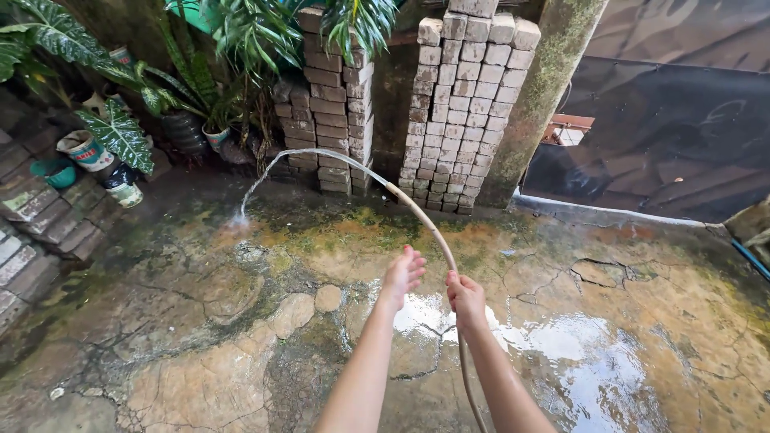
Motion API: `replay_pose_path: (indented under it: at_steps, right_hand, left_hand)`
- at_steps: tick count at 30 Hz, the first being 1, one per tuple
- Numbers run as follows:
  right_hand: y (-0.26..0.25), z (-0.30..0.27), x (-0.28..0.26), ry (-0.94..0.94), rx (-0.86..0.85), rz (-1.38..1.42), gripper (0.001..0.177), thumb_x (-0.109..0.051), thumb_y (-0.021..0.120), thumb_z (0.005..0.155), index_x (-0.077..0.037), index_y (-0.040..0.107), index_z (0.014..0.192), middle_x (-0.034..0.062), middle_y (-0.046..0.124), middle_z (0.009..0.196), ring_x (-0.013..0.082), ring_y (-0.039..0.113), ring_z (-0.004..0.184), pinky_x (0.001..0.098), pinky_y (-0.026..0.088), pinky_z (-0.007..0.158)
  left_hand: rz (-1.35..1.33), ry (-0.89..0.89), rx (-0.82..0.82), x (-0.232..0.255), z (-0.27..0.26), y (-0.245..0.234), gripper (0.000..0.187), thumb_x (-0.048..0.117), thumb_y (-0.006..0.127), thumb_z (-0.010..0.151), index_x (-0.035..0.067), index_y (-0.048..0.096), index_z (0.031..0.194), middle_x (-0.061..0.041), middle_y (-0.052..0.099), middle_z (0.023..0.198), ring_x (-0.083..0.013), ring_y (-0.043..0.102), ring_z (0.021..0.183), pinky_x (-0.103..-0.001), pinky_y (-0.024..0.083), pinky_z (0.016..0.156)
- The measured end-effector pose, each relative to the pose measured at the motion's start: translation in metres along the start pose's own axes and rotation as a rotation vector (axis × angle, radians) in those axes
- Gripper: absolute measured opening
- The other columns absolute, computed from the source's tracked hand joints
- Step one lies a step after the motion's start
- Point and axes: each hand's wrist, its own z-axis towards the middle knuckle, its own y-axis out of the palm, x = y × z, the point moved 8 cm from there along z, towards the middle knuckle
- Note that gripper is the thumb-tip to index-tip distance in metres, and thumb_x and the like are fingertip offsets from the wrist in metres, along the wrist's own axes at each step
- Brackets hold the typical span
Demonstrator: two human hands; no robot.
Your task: Watering various plants in an outdoor area using a garden hose.
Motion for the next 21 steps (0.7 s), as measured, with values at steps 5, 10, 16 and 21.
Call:
replay_pose_path:
  at_steps: [5,10,16,21]
  right_hand:
    - [0.016,0.007,0.03,-0.023,0.07,-0.075,0.029,-0.03,0.074,0.096,-0.007,0.068,0.08,0.003,0.048,0.055,0.0106,0.039,0.047,0.0234,0.028,0.043]
    - [0.012,-0.009,0.046,-0.073,0.071,-0.129,0.024,-0.027,0.074,0.096,-0.005,0.064,0.099,0.011,0.052,0.079,0.0196,0.046,0.07,0.0296,0.037,0.059]
    - [-0.009,-0.02,0.057,-0.115,-0.028,-0.272,0.041,-0.022,0.074,0.096,-0.002,0.058,0.128,0.023,0.057,0.113,0.0331,0.058,0.104,0.0388,0.051,0.082]
    - [-0.07,-0.017,0.113,-0.069,-0.03,-0.794,0.042,-0.036,0.074,0.091,-0.026,0.067,0.131,0.0011,0.069,0.121,0.0243,0.066,0.121,0.042,0.055,0.102]
  left_hand:
    - [0.159,0.155,0.017,-0.023,0.014,0.03,0.056,0.058,0.062,0.096,0.008,0.07,0.12,-0.011,0.073,0.114,-0.0214,0.07,0.102,-0.033,0.054,0.08]
    - [0.178,0.313,0.113,-0.067,0.042,0.013,0.036,0.034,0.065,0.096,0.001,0.079,0.096,-0.017,0.077,0.091,-0.0218,0.07,0.084,-0.038,0.056,0.074]
    - [0.179,0.265,0.193,-0.043,-0.011,0.02,0.033,0.03,0.056,0.105,0.002,0.072,0.105,-0.015,0.07,0.102,-0.0255,0.061,0.093,-0.044,0.049,0.091]
    - [-0.13,0.27,0.219,-0.049,0.025,-0.023,0.016,0.023,0.055,0.112,0.015,0.062,0.1,-0.018,0.069,0.082,-0.0364,0.078,0.089,-0.061,0.061,0.078]
